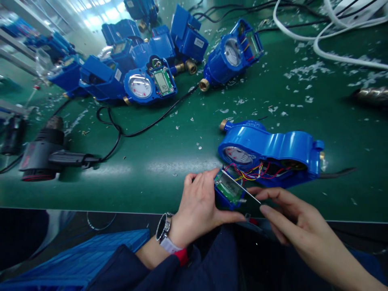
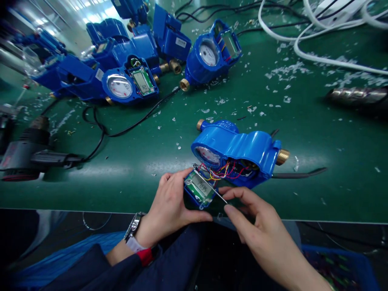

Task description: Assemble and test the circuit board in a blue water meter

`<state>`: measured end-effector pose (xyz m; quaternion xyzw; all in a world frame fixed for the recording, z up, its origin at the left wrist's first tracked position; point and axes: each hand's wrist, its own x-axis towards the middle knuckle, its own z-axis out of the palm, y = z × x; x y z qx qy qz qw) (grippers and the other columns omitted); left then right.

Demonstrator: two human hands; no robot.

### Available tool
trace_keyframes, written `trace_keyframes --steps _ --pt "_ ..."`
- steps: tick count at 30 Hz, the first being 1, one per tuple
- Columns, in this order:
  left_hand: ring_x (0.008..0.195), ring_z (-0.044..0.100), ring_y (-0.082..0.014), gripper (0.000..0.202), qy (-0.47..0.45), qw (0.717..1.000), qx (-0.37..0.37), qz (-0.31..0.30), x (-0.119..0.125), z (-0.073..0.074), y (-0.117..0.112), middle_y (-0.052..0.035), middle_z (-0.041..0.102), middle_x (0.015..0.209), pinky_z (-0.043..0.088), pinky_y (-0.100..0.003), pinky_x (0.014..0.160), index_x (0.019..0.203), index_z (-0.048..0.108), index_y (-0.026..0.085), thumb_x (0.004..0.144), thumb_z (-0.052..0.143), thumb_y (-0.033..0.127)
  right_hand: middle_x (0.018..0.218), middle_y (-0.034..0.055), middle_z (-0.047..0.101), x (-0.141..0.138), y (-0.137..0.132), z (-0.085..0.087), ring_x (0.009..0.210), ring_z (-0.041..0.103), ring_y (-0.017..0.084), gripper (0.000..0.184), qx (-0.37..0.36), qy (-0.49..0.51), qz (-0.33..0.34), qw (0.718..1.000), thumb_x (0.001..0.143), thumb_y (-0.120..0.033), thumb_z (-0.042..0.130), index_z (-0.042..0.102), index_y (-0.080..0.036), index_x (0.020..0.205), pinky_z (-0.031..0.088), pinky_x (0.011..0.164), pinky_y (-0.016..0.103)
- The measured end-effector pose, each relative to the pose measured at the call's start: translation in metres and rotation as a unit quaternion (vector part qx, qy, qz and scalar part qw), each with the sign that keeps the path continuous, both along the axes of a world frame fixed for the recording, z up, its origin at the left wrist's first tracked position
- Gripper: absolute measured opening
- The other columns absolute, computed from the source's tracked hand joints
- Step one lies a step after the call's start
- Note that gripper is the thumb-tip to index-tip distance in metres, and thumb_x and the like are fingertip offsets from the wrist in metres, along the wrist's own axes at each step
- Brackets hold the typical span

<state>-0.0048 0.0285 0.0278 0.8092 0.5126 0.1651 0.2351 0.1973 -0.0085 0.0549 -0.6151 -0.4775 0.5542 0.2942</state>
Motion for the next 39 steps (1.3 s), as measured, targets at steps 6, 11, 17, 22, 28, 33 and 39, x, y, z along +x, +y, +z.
trace_keyframes --steps 6,11,17,22,28,33,39 --pt "0.106 0.062 -0.0328 0.090 0.009 1.000 0.012 0.000 -0.004 0.004 0.004 -0.0157 0.061 0.121 0.047 -0.046 0.084 0.129 0.033 0.018 0.061 0.081 0.053 0.125 0.0111 0.056 -0.013 -0.013 -0.009 0.041 0.037 0.001 0.022 -0.026 0.087 -0.035 0.995 0.091 -0.041 0.057 0.061 -0.019 0.095 0.039 0.036 0.017" --pt "0.101 0.064 -0.0294 0.071 0.001 1.000 0.000 -0.019 -0.008 0.012 0.009 -0.0128 0.063 0.116 0.050 -0.044 0.084 0.125 0.038 0.018 0.068 0.074 0.040 0.110 0.0080 0.066 -0.007 -0.012 -0.001 0.052 0.057 0.010 0.023 0.001 0.035 0.017 0.999 0.091 -0.040 0.056 0.064 -0.020 0.100 0.048 0.040 0.018" --pt "0.100 0.065 -0.0301 0.064 0.027 0.994 -0.070 -0.083 -0.016 0.014 0.015 -0.0101 0.064 0.115 0.050 -0.047 0.084 0.122 0.043 0.017 0.068 0.071 0.038 0.092 0.0018 0.074 0.010 -0.003 0.013 0.081 0.071 0.018 0.022 0.223 -0.229 0.109 0.941 0.090 -0.021 0.049 0.070 -0.021 0.096 0.060 0.075 0.026" --pt "0.101 0.064 -0.0315 0.077 0.042 0.990 -0.086 -0.107 -0.027 0.014 0.014 -0.0114 0.062 0.118 0.051 -0.048 0.083 0.126 0.040 0.017 0.066 0.075 0.049 0.095 0.0031 0.073 0.008 -0.005 0.012 0.080 0.072 0.019 0.026 0.324 -0.290 0.186 0.881 0.093 -0.015 0.040 0.066 -0.018 0.099 0.063 0.069 0.031" --pt "0.099 0.066 -0.0312 0.074 0.039 0.991 -0.082 -0.100 -0.030 0.014 0.011 -0.0116 0.063 0.115 0.052 -0.046 0.080 0.125 0.040 0.018 0.067 0.075 0.046 0.093 0.0066 0.073 -0.001 -0.002 0.015 0.076 0.072 0.023 0.036 0.367 -0.321 0.209 0.848 0.096 -0.014 0.032 0.068 -0.016 0.093 0.063 0.058 0.035" --pt "0.096 0.067 -0.0297 0.061 0.025 0.991 -0.083 -0.098 -0.028 0.011 0.012 -0.0089 0.065 0.109 0.052 -0.046 0.080 0.122 0.043 0.018 0.070 0.068 0.039 0.090 0.0097 0.073 -0.005 0.004 0.022 0.072 0.072 0.027 0.046 0.415 -0.374 0.242 0.793 0.095 -0.008 0.025 0.070 -0.011 0.085 0.062 0.047 0.034" --pt "0.092 0.068 -0.0301 0.060 0.025 0.990 -0.091 -0.106 -0.028 0.013 0.015 -0.0069 0.067 0.104 0.052 -0.047 0.079 0.120 0.044 0.017 0.069 0.068 0.039 0.094 0.0085 0.073 -0.005 -0.001 0.020 0.074 0.072 0.026 0.045 0.428 -0.408 0.257 0.765 0.095 -0.005 0.024 0.069 -0.007 0.099 0.062 0.047 0.034"
